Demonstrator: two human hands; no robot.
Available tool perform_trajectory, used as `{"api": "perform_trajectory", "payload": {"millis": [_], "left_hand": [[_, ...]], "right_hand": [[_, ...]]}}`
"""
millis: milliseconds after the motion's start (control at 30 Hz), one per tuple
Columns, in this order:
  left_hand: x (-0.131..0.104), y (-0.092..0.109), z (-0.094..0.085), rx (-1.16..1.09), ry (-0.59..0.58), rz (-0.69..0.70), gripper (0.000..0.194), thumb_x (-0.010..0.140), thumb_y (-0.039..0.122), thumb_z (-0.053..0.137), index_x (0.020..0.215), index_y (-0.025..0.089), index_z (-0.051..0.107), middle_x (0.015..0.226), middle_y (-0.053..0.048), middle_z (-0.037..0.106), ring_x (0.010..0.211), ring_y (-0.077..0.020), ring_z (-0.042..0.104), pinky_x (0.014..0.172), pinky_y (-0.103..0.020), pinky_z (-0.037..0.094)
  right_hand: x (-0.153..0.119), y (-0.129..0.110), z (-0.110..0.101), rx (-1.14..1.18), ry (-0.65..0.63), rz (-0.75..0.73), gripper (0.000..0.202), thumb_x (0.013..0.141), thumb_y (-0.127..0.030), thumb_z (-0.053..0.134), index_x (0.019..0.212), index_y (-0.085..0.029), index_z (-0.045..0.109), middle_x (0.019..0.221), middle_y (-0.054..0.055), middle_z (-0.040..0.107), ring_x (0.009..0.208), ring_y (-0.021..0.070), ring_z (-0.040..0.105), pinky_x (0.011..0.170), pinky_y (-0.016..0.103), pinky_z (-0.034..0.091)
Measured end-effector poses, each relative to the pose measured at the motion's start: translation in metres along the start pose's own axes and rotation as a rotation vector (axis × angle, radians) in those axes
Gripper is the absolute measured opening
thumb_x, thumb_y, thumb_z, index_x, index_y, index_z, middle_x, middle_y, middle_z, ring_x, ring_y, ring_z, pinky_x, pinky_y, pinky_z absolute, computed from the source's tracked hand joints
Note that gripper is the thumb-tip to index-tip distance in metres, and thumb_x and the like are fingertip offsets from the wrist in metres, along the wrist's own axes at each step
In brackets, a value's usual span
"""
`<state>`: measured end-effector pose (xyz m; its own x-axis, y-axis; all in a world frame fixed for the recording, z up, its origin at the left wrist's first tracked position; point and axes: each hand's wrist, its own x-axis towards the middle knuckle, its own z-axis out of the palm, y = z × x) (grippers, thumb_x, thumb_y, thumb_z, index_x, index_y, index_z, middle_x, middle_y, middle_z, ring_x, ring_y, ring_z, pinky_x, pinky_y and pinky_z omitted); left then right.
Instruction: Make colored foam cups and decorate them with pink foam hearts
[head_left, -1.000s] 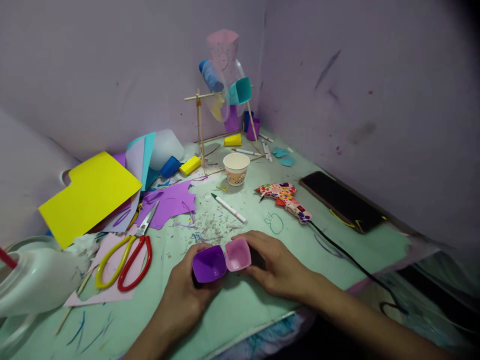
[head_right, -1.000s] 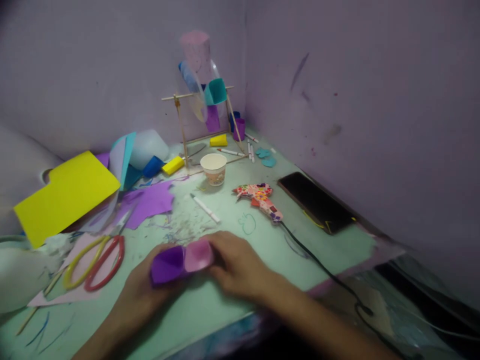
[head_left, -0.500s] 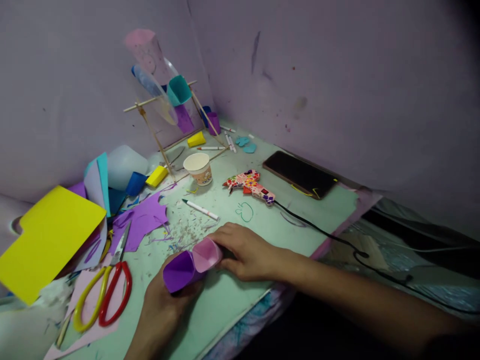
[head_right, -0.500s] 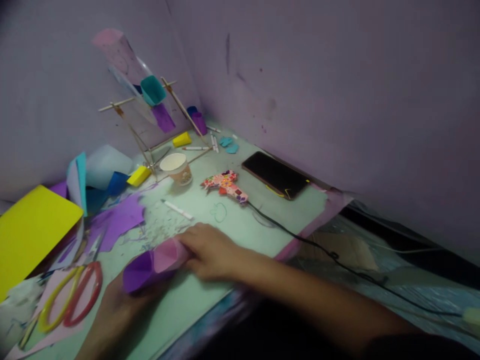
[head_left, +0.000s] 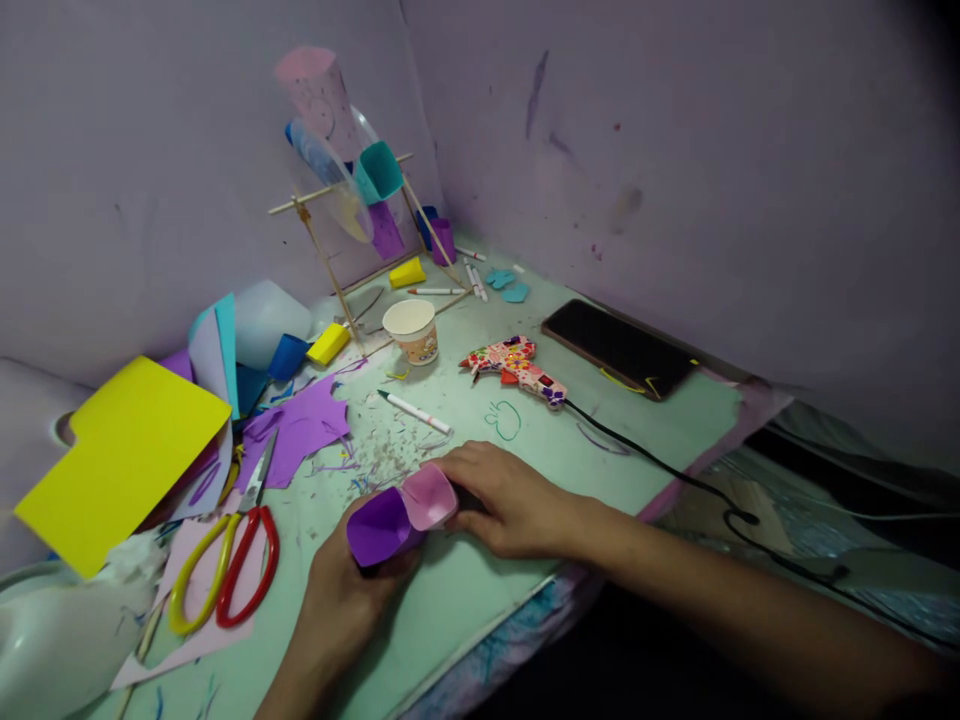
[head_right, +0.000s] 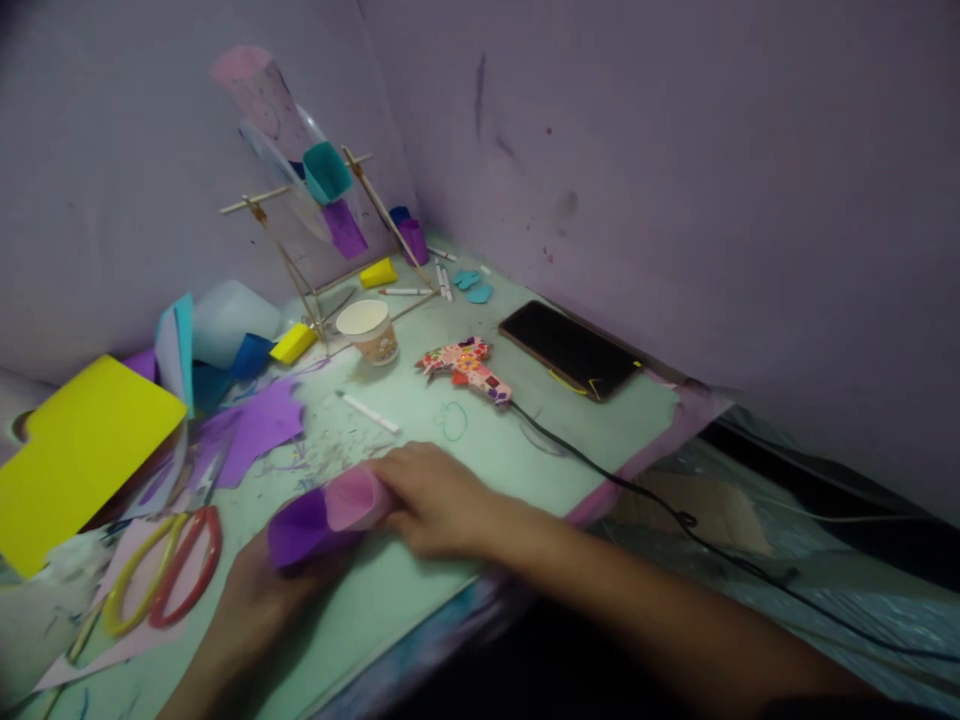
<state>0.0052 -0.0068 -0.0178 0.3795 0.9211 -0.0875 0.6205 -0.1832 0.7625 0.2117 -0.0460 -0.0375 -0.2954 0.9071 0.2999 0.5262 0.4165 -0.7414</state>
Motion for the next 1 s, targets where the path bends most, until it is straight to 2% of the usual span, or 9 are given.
{"api": "perform_trajectory", "payload": {"millis": [133, 267, 400, 467, 567, 667, 867, 933, 1000], "left_hand": [[-0.002, -0.002, 0.0, 0.006, -0.01, 0.005, 0.04, 0.067, 0.029, 0.069, 0.105, 0.018, 0.065, 0.106, -0.009, 0.069, 0.099, -0.0298, 0.062, 0.09, -0.042, 0.046], [-0.002, 0.005, 0.0, -0.128, 0.01, -0.073, 0.041, 0.062, 0.031, 0.074, 0.1, 0.019, 0.067, 0.096, -0.007, 0.072, 0.09, -0.0289, 0.064, 0.082, -0.04, 0.049], [0.0, 0.011, -0.003, -0.535, 0.14, -0.217, 0.046, 0.058, 0.035, 0.077, 0.098, 0.016, 0.064, 0.084, -0.005, 0.07, 0.077, -0.0219, 0.064, 0.069, -0.03, 0.05], [0.0, 0.009, -0.005, -0.734, 0.137, -0.246, 0.044, 0.056, 0.037, 0.078, 0.09, 0.014, 0.064, 0.068, -0.002, 0.065, 0.063, -0.0159, 0.059, 0.058, -0.025, 0.047], [0.0, 0.005, -0.006, -0.874, 0.097, -0.254, 0.041, 0.057, 0.04, 0.078, 0.083, 0.011, 0.063, 0.059, 0.001, 0.056, 0.053, -0.0106, 0.051, 0.05, -0.021, 0.041], [0.001, 0.001, -0.007, -0.869, 0.146, -0.265, 0.049, 0.058, 0.041, 0.077, 0.093, 0.011, 0.062, 0.06, 0.002, 0.054, 0.05, -0.01, 0.049, 0.045, -0.02, 0.038], [0.009, -0.001, -0.025, -0.693, 0.445, -0.361, 0.076, 0.069, 0.044, 0.069, 0.133, 0.013, 0.041, 0.047, 0.008, 0.048, 0.035, -0.0073, 0.039, 0.034, -0.016, 0.026], [0.011, 0.0, -0.033, -0.765, 0.481, -0.319, 0.078, 0.075, 0.041, 0.063, 0.14, 0.015, 0.029, 0.062, 0.002, 0.06, 0.037, -0.0068, 0.043, 0.035, -0.016, 0.03], [0.011, 0.002, -0.038, -0.809, 0.555, -0.271, 0.077, 0.076, 0.038, 0.061, 0.142, 0.022, 0.026, 0.094, -0.006, 0.066, 0.044, -0.0064, 0.05, 0.038, -0.018, 0.037]], "right_hand": [[-0.001, -0.001, 0.0, 0.009, -0.007, 0.012, 0.036, 0.075, -0.014, 0.061, 0.111, -0.014, 0.057, 0.107, 0.012, 0.065, 0.099, 0.0258, 0.056, 0.088, 0.041, 0.042], [0.0, -0.003, 0.0, 0.101, 0.021, 0.093, 0.036, 0.073, -0.018, 0.065, 0.108, -0.014, 0.058, 0.106, 0.012, 0.065, 0.097, 0.0264, 0.056, 0.088, 0.043, 0.041], [0.008, -0.004, -0.003, 0.608, 0.112, 0.292, 0.056, 0.075, -0.031, 0.065, 0.124, -0.011, 0.048, 0.103, 0.012, 0.064, 0.091, 0.0227, 0.06, 0.083, 0.039, 0.045], [0.015, -0.004, -0.004, 0.887, 0.076, 0.372, 0.057, 0.077, -0.037, 0.063, 0.125, -0.01, 0.049, 0.1, 0.011, 0.064, 0.087, 0.0202, 0.061, 0.081, 0.036, 0.046], [0.023, -0.002, -0.002, 1.076, 0.03, 0.457, 0.062, 0.072, -0.043, 0.069, 0.123, -0.011, 0.052, 0.096, 0.01, 0.065, 0.082, 0.0179, 0.062, 0.077, 0.032, 0.046], [0.026, -0.001, 0.004, 1.1, 0.042, 0.488, 0.066, 0.066, -0.043, 0.075, 0.121, -0.011, 0.055, 0.092, 0.008, 0.065, 0.078, 0.0159, 0.06, 0.07, 0.028, 0.047], [0.032, -0.003, 0.006, 1.162, 0.01, 0.57, 0.058, 0.064, -0.04, 0.078, 0.112, -0.012, 0.061, 0.087, 0.005, 0.061, 0.072, 0.0126, 0.058, 0.067, 0.025, 0.047], [0.037, -0.004, 0.006, 1.172, -0.01, 0.585, 0.059, 0.063, -0.039, 0.079, 0.113, -0.013, 0.06, 0.086, 0.004, 0.06, 0.07, 0.0118, 0.057, 0.067, 0.024, 0.047], [0.043, -0.005, 0.007, 1.194, -0.035, 0.597, 0.059, 0.062, -0.039, 0.08, 0.112, -0.014, 0.061, 0.085, 0.004, 0.06, 0.069, 0.0118, 0.056, 0.068, 0.025, 0.047]]}}
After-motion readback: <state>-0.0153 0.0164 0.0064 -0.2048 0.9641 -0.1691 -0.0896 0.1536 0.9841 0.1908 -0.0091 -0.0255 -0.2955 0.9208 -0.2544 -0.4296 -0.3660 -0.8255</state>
